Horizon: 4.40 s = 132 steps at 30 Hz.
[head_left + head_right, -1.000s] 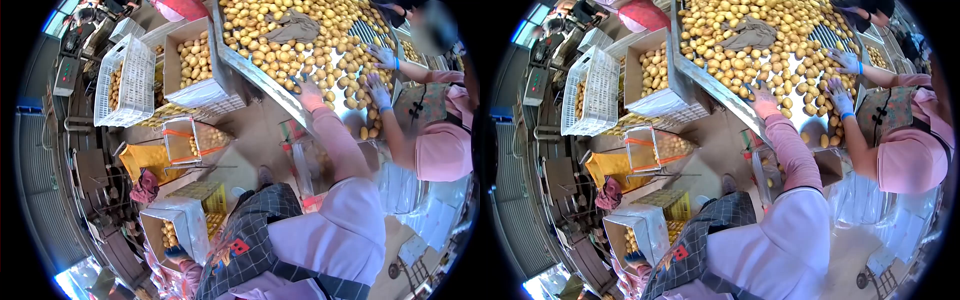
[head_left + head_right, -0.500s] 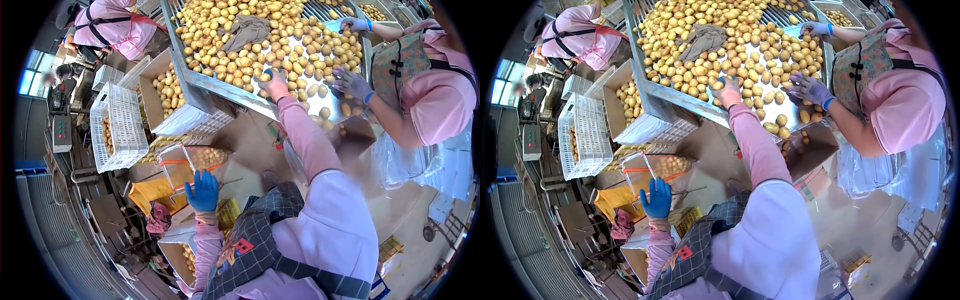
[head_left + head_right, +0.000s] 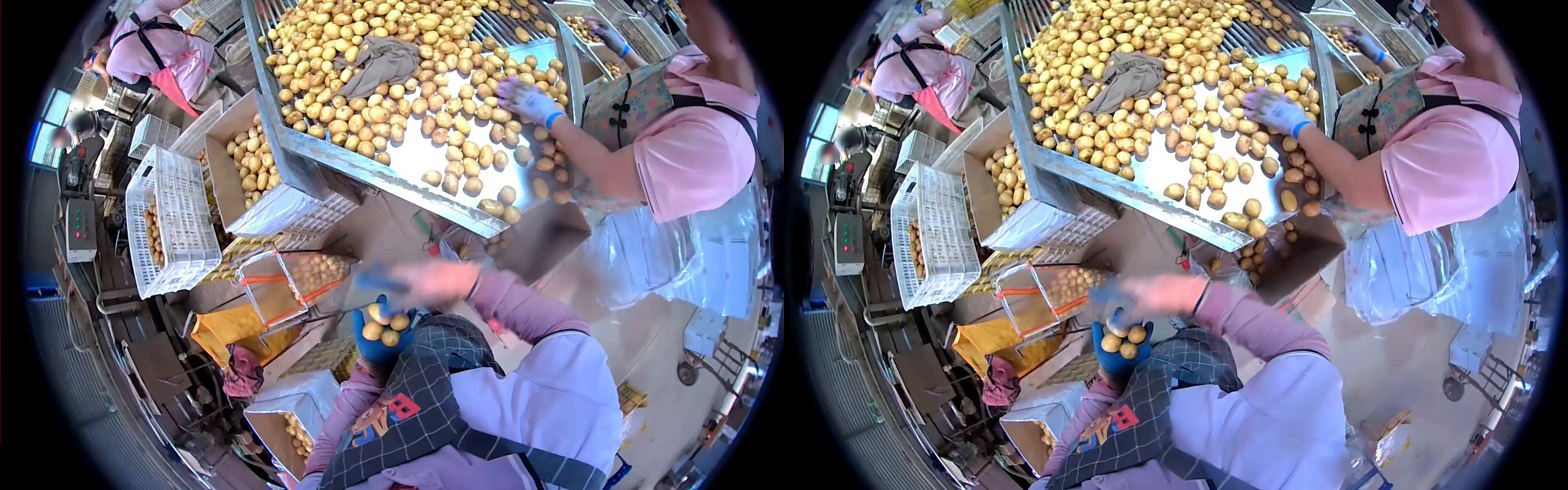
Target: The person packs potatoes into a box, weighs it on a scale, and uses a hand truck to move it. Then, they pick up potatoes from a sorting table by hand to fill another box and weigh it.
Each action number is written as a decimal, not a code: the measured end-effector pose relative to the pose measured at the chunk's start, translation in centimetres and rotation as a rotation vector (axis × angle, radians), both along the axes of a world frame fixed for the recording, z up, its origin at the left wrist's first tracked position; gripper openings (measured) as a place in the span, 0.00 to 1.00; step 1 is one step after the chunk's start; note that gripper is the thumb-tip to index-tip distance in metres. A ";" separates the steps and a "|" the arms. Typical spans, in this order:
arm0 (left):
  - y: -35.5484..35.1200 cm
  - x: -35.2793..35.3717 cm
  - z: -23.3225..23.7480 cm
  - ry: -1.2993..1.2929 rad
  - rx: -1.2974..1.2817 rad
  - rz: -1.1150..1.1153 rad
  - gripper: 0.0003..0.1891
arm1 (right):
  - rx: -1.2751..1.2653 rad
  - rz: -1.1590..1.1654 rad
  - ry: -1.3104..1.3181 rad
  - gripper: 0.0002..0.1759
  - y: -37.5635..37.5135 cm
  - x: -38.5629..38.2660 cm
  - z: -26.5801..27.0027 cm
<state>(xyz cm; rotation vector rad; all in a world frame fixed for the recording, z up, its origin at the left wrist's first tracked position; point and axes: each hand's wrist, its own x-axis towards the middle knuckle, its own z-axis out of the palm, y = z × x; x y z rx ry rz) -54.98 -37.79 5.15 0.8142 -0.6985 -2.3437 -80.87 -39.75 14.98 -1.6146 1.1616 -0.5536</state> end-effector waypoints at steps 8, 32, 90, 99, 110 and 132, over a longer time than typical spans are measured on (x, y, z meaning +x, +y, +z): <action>-0.3 -0.5 1.3 0.397 0.566 0.073 0.35 | -0.131 -1.124 0.870 0.48 -10.7 -17.2 -12.1; -0.9 5.9 3.1 0.329 0.181 0.328 0.24 | -0.058 -1.018 0.819 0.26 -15.6 -16.6 -11.6; 43.1 55.8 6.4 -1.136 0.179 1.851 0.19 | 1.002 0.350 -1.028 0.19 -4.6 64.2 -3.9; 39.1 53.5 -5.1 -1.706 0.296 0.910 0.22 | 0.854 0.222 0.189 0.20 -8.4 54.3 -11.7; 41.0 60.0 -13.6 -1.872 -0.582 0.134 0.18 | 0.051 1.338 0.336 0.19 4.1 60.1 -2.6; 38.1 49.6 1.8 -1.300 0.456 0.691 0.21 | -0.353 1.221 0.728 0.30 -15.3 66.4 -17.3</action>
